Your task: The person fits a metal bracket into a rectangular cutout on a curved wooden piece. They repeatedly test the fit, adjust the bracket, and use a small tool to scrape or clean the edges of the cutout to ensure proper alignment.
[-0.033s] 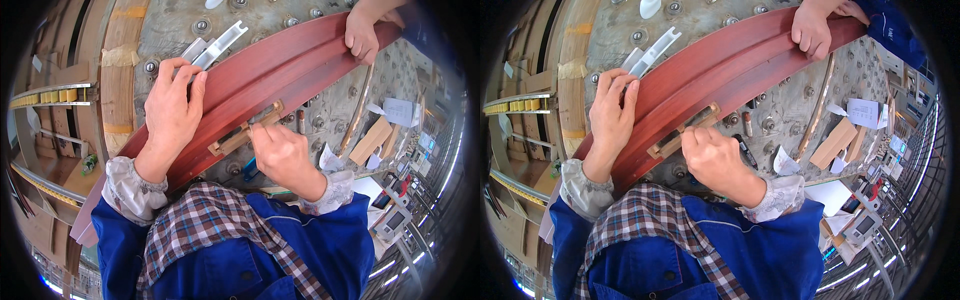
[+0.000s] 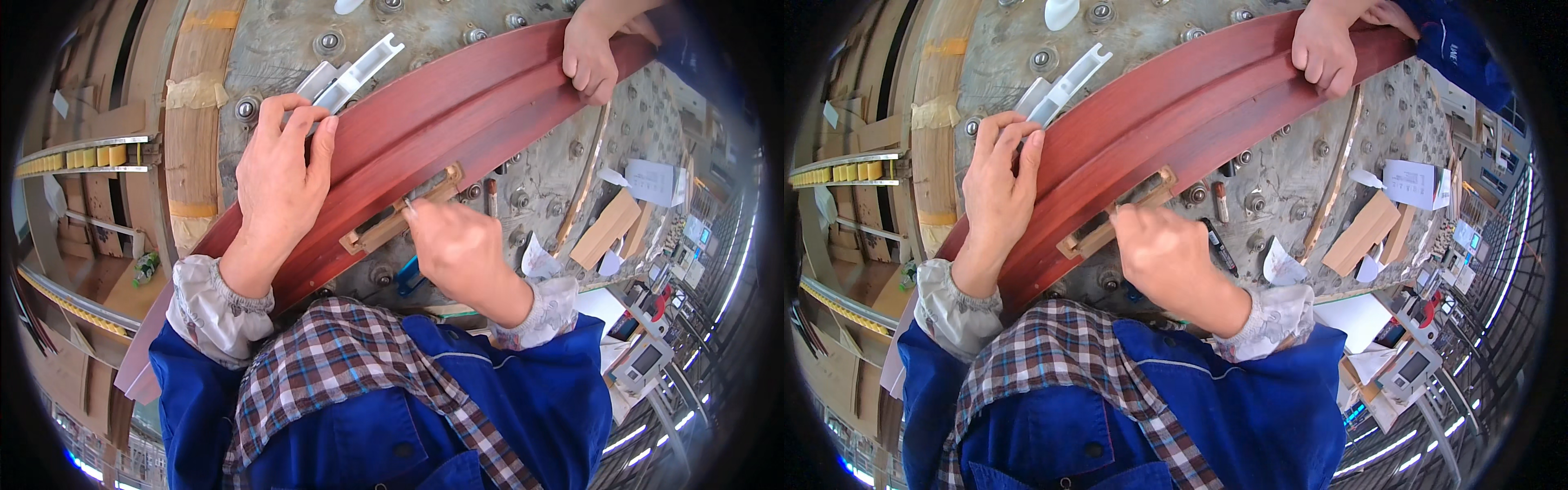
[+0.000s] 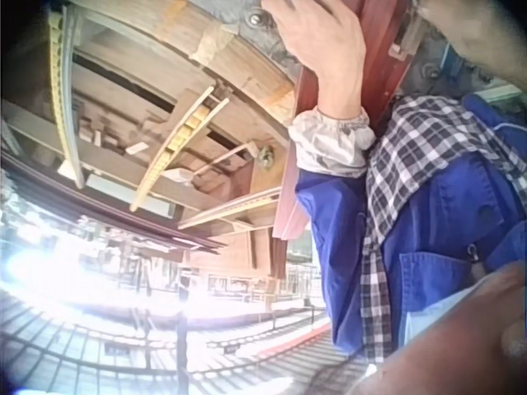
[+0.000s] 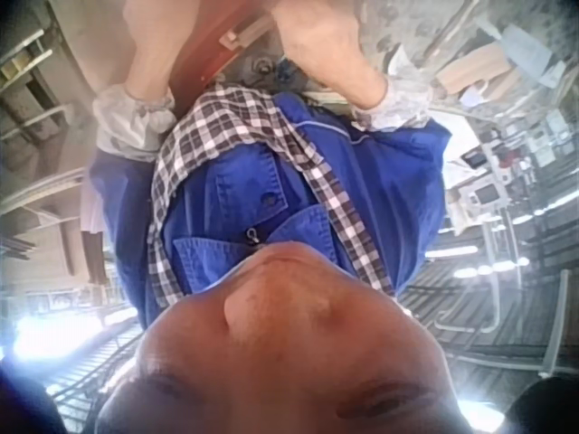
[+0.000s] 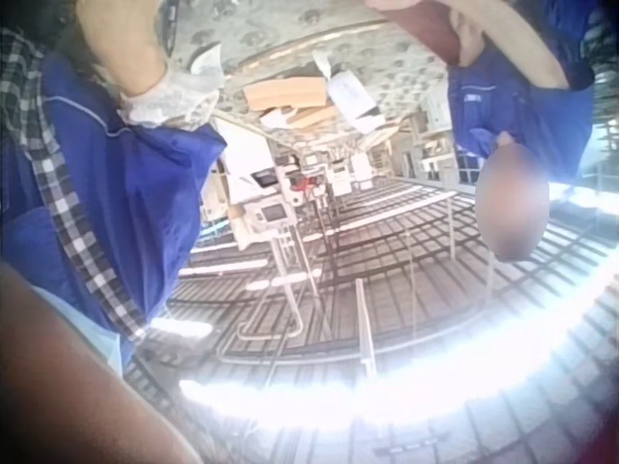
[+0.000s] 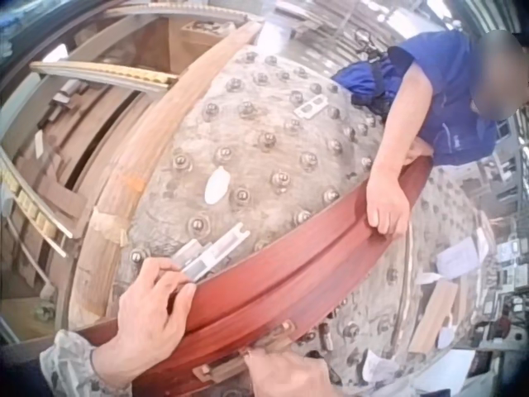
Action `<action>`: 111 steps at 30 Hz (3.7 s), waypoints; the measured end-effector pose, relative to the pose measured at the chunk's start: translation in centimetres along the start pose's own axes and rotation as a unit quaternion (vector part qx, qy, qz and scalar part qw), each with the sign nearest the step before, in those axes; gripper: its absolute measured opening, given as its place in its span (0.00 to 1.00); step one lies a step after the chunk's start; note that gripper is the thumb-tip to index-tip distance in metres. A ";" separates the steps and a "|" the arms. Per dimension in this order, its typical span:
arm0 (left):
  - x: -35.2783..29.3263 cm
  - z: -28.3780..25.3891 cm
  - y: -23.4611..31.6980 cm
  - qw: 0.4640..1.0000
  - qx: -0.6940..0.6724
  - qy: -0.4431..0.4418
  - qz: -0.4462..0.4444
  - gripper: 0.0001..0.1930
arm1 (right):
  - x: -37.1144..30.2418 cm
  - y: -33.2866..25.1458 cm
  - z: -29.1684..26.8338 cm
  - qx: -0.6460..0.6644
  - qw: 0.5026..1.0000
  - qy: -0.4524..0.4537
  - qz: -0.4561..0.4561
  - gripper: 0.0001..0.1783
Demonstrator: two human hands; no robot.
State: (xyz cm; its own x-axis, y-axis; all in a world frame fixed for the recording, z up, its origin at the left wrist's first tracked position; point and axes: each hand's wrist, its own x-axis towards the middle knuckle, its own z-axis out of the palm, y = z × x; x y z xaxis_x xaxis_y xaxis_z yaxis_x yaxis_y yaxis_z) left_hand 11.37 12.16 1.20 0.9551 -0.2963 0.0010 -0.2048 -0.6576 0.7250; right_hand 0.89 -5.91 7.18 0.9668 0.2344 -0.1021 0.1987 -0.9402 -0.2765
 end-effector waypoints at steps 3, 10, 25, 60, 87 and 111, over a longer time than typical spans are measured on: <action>0.0 0.0 0.0 1.000 -0.011 -0.010 -0.012 0.08 | -0.2 0.6 0.2 0.029 0.999 0.000 0.018 0.06; -0.1 0.0 0.0 1.000 0.000 0.000 -0.009 0.08 | 1.0 0.4 -1.9 -0.045 0.991 -0.063 -0.108 0.12; -0.1 0.1 0.0 1.000 -0.010 0.010 0.002 0.07 | 1.3 0.4 -1.7 -0.034 0.994 -0.065 -0.079 0.11; 0.1 3.5 -1.3 0.993 0.004 0.107 0.058 0.15 | 0.9 2.1 0.4 -0.098 0.986 -0.023 -0.133 0.15; -0.2 3.5 -0.6 0.992 0.000 0.126 0.011 0.16 | 1.3 3.9 2.8 0.050 0.991 0.083 -0.090 0.16; -0.8 3.9 -1.1 0.990 -0.012 0.137 0.005 0.17 | 0.6 1.6 -0.6 -0.093 0.974 -0.014 -0.206 0.12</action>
State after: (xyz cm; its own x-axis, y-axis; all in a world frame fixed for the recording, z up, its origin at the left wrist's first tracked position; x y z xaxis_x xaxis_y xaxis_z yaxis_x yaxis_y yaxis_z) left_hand 10.02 10.38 -2.27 0.9758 -0.1020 0.1933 -0.2132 -0.6385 0.7395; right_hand 1.87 -7.45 7.22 0.7943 0.6058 -0.0455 0.5976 -0.7926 -0.1212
